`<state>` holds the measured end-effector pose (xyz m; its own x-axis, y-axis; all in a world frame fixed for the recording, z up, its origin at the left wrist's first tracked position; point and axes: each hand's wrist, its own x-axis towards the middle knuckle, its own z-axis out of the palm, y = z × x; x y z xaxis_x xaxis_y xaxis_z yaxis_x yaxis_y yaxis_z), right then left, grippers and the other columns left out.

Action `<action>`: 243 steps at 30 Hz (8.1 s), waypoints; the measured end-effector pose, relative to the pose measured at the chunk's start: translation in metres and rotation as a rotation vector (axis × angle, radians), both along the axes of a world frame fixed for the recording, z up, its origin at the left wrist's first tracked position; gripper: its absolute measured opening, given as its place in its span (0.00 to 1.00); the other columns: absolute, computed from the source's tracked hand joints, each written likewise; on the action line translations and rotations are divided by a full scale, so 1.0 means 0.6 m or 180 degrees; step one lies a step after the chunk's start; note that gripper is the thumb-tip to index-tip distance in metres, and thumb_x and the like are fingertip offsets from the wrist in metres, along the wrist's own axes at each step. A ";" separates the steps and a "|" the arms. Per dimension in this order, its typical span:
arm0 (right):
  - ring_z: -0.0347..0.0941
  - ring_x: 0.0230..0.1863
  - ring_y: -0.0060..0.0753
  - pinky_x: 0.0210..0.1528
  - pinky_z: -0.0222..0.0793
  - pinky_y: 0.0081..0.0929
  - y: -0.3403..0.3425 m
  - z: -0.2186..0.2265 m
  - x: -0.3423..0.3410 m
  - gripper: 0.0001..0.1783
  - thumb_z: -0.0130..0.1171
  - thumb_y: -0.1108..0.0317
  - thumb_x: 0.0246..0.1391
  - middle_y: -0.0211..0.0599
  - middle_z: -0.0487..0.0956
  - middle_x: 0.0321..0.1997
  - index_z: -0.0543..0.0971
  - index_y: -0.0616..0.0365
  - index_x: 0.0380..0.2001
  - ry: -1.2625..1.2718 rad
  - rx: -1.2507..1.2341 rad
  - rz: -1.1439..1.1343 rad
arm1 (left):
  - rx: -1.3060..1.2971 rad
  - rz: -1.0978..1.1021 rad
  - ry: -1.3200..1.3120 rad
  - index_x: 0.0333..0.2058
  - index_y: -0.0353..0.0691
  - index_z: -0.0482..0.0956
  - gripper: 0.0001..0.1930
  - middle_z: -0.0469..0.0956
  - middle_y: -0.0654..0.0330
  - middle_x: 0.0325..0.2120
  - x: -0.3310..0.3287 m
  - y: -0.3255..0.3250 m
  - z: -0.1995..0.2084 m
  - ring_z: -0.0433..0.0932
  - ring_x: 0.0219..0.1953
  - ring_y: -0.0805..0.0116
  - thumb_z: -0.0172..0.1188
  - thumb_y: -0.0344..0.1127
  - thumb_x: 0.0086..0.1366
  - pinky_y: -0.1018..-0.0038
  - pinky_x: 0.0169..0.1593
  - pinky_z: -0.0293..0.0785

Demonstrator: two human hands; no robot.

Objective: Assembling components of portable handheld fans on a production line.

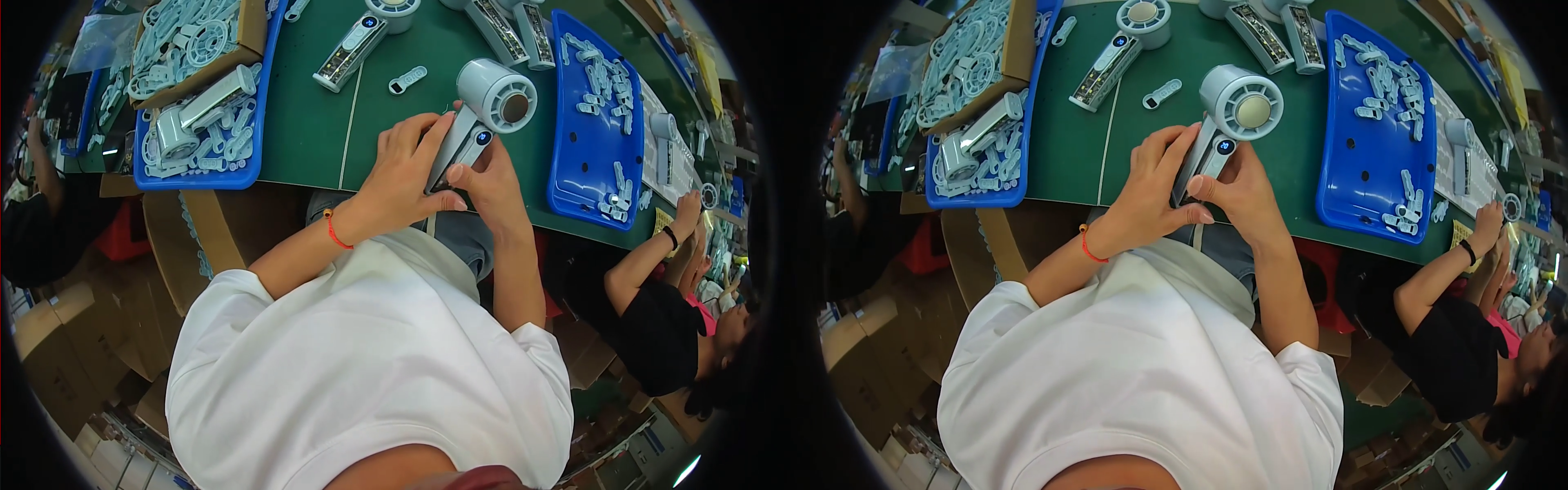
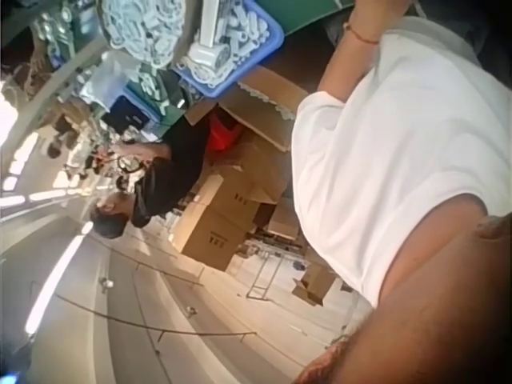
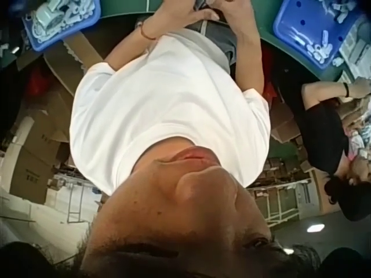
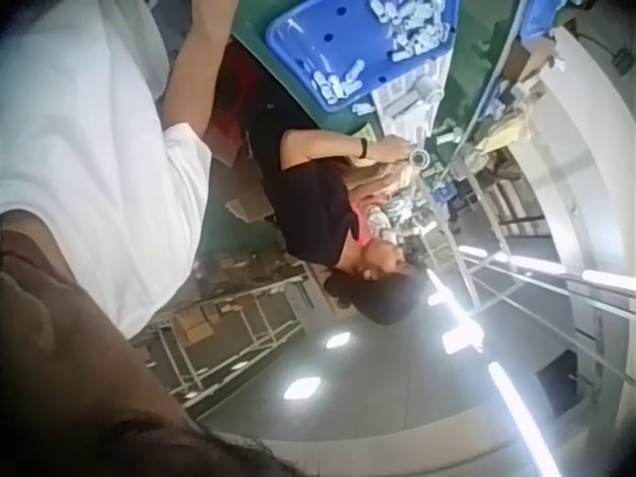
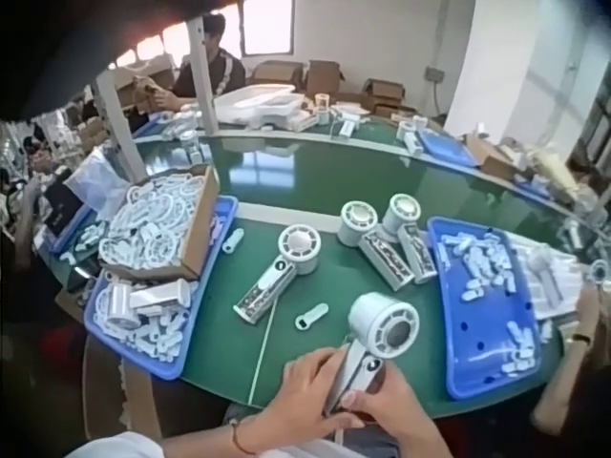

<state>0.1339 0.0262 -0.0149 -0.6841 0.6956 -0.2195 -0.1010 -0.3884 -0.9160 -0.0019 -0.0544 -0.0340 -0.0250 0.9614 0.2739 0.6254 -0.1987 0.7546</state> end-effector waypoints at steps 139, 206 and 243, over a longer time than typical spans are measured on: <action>0.60 0.20 0.17 0.20 0.56 0.20 0.012 0.017 -0.029 0.31 0.40 0.44 0.58 0.28 0.68 0.16 0.73 0.68 0.35 -0.0930 0.2526 -0.1613 | 0.0391 0.0571 -0.1172 0.54 0.30 0.56 0.32 0.66 0.50 0.45 0.023 0.046 0.037 0.73 0.41 0.66 0.60 0.34 0.53 0.73 0.40 0.72; 0.72 0.37 0.38 0.38 0.69 0.28 -0.007 -0.025 0.055 0.13 0.60 0.79 0.43 0.39 0.76 0.39 0.75 0.60 0.35 -0.1420 0.3034 -0.0730 | -0.0408 0.0330 -0.1321 0.49 0.31 0.62 0.32 0.73 0.48 0.28 -0.022 0.019 0.021 0.74 0.28 0.56 0.60 0.43 0.48 0.69 0.34 0.69; 0.72 0.32 0.20 0.34 0.68 0.16 -0.010 0.100 -0.007 0.16 0.60 0.78 0.46 0.36 0.77 0.32 0.74 0.69 0.41 -0.1237 0.0704 -0.1034 | -0.0924 -0.0194 -0.2843 0.58 0.32 0.48 0.42 0.61 0.51 0.50 -0.017 0.035 0.073 0.64 0.51 0.63 0.65 0.37 0.50 0.70 0.53 0.62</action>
